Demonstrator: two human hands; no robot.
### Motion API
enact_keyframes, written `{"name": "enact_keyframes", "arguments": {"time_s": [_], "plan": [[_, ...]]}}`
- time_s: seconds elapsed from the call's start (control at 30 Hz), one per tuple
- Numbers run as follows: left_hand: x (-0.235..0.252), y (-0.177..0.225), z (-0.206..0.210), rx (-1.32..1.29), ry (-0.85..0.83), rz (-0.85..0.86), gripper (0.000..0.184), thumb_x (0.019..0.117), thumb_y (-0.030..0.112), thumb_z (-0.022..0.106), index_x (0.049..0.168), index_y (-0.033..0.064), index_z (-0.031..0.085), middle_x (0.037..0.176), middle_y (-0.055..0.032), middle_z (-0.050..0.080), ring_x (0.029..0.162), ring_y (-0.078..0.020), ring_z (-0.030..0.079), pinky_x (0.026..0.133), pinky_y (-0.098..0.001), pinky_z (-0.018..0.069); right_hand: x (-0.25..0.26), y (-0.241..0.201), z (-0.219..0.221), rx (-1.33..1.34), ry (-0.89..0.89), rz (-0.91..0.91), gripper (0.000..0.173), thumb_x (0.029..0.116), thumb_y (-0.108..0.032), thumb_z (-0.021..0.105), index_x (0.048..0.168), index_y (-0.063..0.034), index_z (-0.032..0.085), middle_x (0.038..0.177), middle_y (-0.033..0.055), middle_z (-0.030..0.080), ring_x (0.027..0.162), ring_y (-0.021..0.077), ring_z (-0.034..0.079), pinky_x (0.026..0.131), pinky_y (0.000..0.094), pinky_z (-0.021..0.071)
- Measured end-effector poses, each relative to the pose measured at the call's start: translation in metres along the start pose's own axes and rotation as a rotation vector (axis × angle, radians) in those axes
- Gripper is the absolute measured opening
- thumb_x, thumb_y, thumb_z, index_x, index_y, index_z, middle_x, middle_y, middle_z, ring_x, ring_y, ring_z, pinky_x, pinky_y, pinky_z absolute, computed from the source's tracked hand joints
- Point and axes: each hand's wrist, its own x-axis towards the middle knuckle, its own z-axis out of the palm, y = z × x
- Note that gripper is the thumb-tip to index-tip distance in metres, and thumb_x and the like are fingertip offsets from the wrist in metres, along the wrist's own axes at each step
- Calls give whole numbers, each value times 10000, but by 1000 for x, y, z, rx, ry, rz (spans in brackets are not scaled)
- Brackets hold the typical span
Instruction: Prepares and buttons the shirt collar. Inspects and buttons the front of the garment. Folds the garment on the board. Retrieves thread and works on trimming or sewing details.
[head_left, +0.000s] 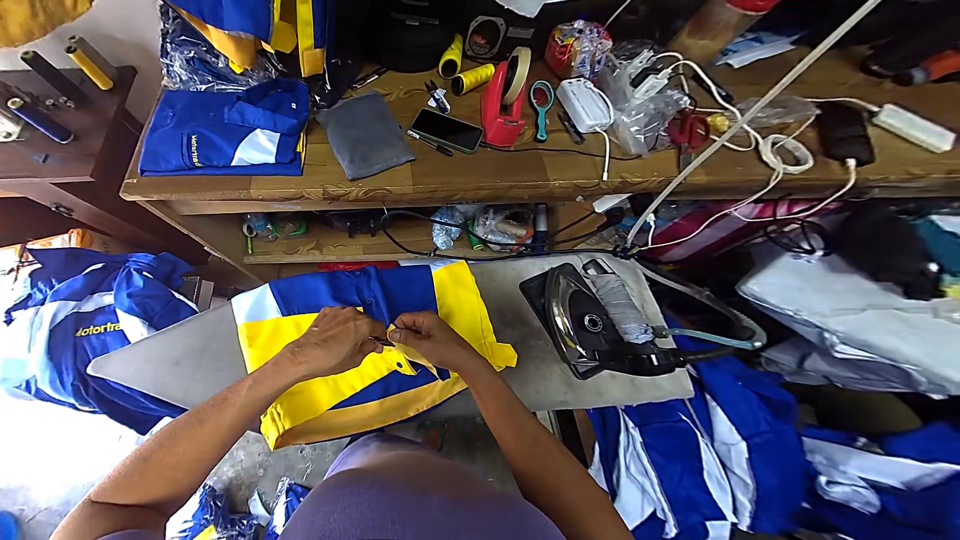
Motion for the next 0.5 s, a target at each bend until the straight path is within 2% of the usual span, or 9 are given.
{"name": "enact_keyframes", "arguments": {"time_s": [0.37,0.43,0.5], "plan": [[11,0,0,-10,-18,24,265,1055,338,533,1110,150,711,1023,-107,729,1006,-335,688,819,-596,502,-3,11,-5,76,24,-7,213,1028,-185,589,868,-51,634,689,-49,529,631,20,515,612,203,442],[16,-4,-11,-66,-28,9,261,1048,330,555,1130,149,725,1044,-118,732,1020,-339,687,853,-608,502,-6,14,-6,81,57,9,210,1029,-185,581,870,-57,633,694,-45,534,641,24,524,621,212,450],[26,-25,-33,-221,67,-57,281,1035,297,599,1175,100,742,1081,-155,739,1026,-347,698,933,-638,509,-9,18,-8,117,131,6,202,1029,-178,569,880,-65,644,712,-43,551,662,33,541,639,220,464]]}}
